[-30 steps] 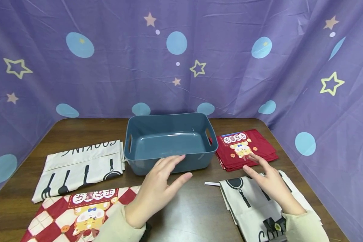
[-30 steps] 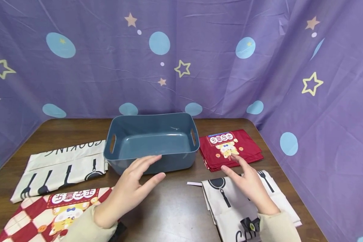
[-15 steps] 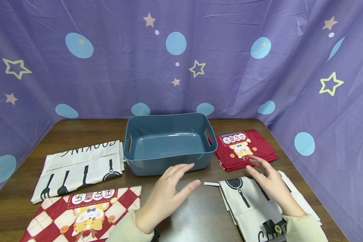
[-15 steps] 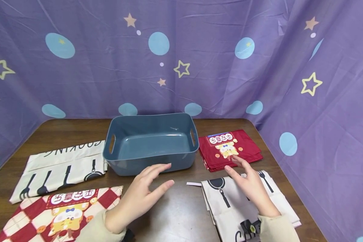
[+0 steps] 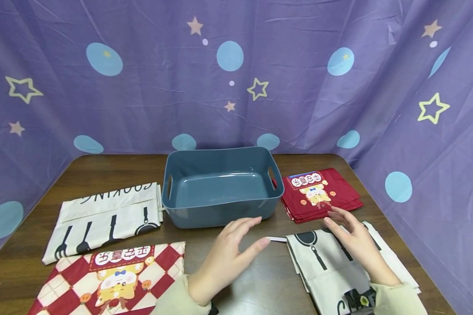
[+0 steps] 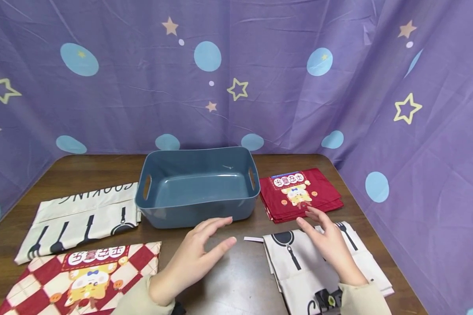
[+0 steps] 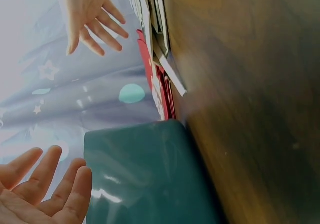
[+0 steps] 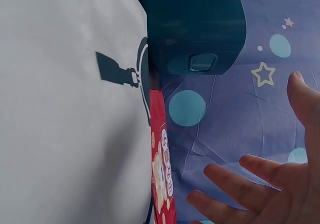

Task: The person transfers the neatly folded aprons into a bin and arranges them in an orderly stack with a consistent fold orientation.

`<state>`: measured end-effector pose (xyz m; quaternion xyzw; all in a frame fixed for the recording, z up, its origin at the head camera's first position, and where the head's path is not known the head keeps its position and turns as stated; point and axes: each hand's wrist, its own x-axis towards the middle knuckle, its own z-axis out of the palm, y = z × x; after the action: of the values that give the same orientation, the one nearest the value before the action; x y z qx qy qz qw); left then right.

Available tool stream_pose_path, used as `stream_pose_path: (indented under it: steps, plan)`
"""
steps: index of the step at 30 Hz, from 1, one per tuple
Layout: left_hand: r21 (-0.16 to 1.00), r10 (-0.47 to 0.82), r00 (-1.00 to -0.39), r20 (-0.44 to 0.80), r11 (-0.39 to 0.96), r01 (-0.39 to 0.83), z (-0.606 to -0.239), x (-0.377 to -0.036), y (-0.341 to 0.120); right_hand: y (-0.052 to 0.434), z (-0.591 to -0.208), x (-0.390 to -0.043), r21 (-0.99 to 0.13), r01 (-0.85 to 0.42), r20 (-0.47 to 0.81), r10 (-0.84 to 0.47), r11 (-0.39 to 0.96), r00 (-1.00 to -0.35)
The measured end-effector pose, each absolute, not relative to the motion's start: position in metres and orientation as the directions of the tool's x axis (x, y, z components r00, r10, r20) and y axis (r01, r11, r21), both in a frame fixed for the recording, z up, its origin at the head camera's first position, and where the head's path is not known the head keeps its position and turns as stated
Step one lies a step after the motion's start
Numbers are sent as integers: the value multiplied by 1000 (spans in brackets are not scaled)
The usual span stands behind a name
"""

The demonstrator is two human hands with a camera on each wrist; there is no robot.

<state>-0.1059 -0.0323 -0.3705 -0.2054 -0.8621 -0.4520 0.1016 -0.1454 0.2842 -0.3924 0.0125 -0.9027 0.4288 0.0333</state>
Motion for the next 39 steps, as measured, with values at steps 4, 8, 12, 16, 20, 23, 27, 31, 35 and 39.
stream_pose_path:
  steps: [4, 8, 12, 16, 20, 23, 27, 31, 35, 39]
  plan:
    - [753, 268, -897, 351, 488, 441, -374, -105, -27, 285, -395, -144, -765, -29, 48, 12, 643, -999]
    - [763, 267, -901, 342, 481, 432, -377, -105, -24, 285, -396, -143, -759, -20, 42, 18, 651, -999]
    - [773, 275, -905, 325, 474, 422, -380, -105, -22, 286, -398, -143, -763, -6, 27, 23, 646, -999]
    - [796, 293, -912, 287, 456, 397, -382, -105, -19, 288, -399, -142, -756, 11, 16, 34, 654, -999]
    - [818, 316, -914, 255, 434, 379, -385, -106, -15, 291, -401, -141, -752, 27, 2, 44, 659, -999]
    - [827, 326, -913, 245, 422, 372, -388, -106, -12, 292, -402, -142, -756, 36, -9, 45, 653, -999]
    - [837, 333, -916, 225, 415, 357, -390, -106, -8, 294, -403, -142, -760, 39, -5, 54, 649, -999]
    - [848, 345, -917, 199, 409, 337, -391, -106, -6, 296, -402, -141, -757, 43, 4, 70, 652, -998]
    - [860, 351, -917, 190, 392, 328, -393, -105, -3, 297, -402, -140, -758, 51, 9, 88, 650, -996]
    - [861, 346, -916, 202, 384, 335, -394, -105, -2, 298, -402, -139, -752, 53, 21, 104, 657, -994]
